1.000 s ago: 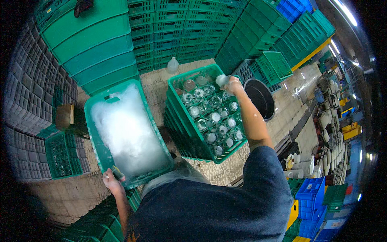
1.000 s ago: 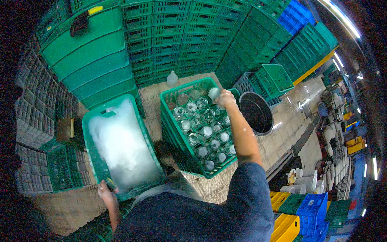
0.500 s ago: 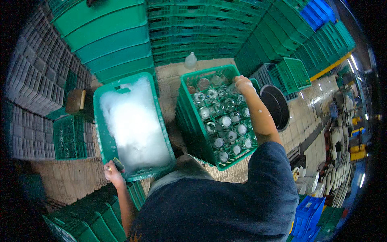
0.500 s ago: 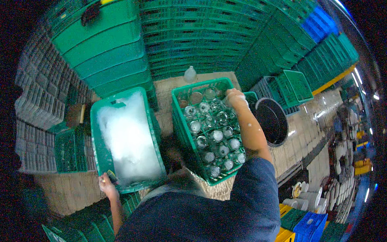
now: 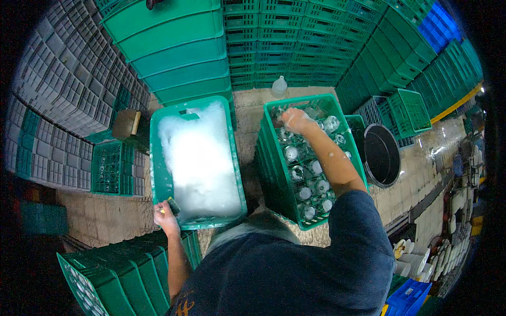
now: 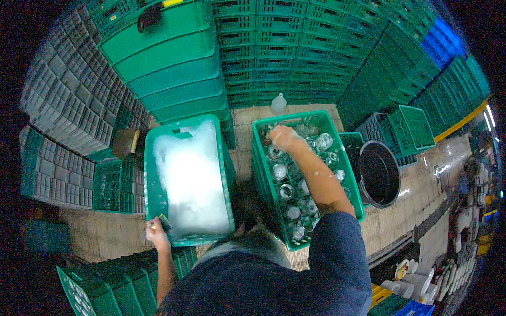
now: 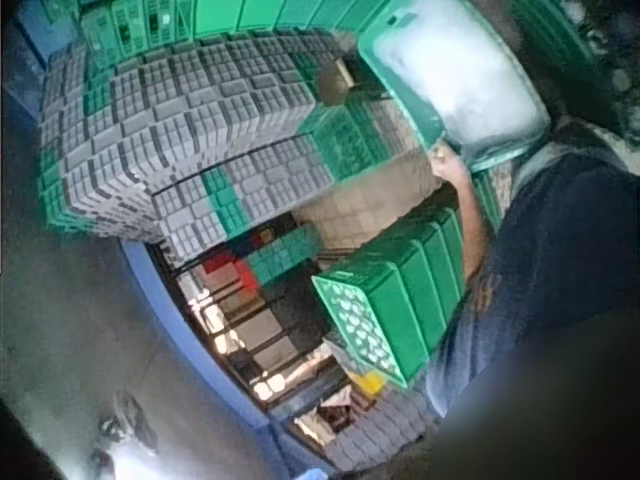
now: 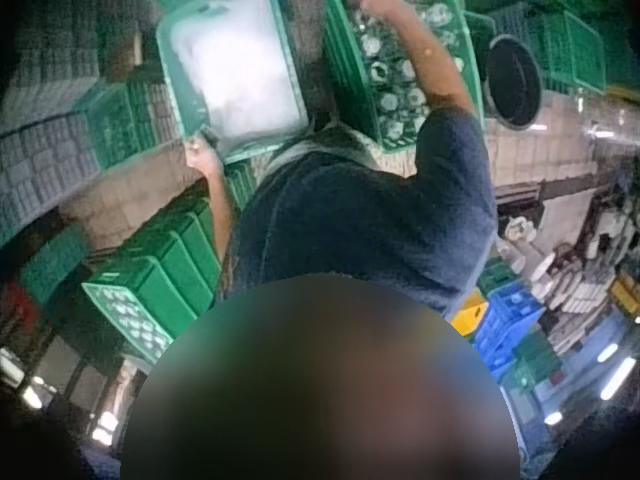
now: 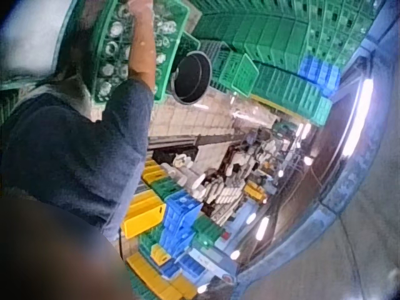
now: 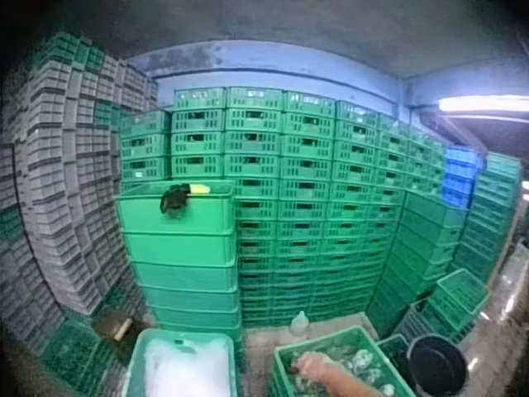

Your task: The person repeatedly washes small glass jars in a soapy water basin using a yellow sponge, then places them into a green crate. The person handles each jar one at a time, scrubbing the exterior and interior before transferring it to the crate.

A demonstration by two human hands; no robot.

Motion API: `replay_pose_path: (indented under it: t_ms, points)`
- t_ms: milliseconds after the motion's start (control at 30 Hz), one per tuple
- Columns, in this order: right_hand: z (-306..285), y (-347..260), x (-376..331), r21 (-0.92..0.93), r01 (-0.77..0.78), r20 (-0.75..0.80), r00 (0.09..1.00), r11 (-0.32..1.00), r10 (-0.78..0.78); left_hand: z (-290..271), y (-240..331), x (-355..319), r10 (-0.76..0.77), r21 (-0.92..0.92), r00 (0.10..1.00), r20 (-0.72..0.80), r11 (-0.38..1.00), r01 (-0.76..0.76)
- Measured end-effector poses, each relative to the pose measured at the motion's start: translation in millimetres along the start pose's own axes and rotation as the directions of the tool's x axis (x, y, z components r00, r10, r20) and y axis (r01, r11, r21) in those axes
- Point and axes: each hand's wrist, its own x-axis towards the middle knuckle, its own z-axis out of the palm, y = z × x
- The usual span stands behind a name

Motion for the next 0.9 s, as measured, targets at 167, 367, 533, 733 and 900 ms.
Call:
replay_pose_path:
  t_ms: [167, 367, 533, 733, 900]
  points:
    - [8, 2, 18, 0.097, 0.108, 0.061, 0.992, 0.989, -0.115, 2, -8, 0, 0.062, 0.126, 0.998, -0.031, 0.99, -0.058]
    - [-28, -5, 16, 0.183, 0.065, 0.07, 0.994, 0.981, -0.079, 0, -5, 0, 0.044, 0.16, 0.999, -0.03, 0.986, -0.038]
    - [-92, 12, -6, 0.518, 0.168, -0.206, 0.976, 0.839, -0.068, 2, -1, 1, 0.107, 0.174, 0.993, -0.042, 0.98, -0.098]
    - [-95, 13, 11, 0.977, 0.13, -0.097, 0.976, -0.169, 0.195, 3, 11, 3, 0.021, 0.163, 1.0, 0.001, 0.986, -0.02]
    - [-76, -19, 76, 0.474, 0.319, -0.064, 0.942, -0.821, 0.329, 1, 11, 0, 0.094, 0.215, 0.995, -0.037, 0.973, -0.084]
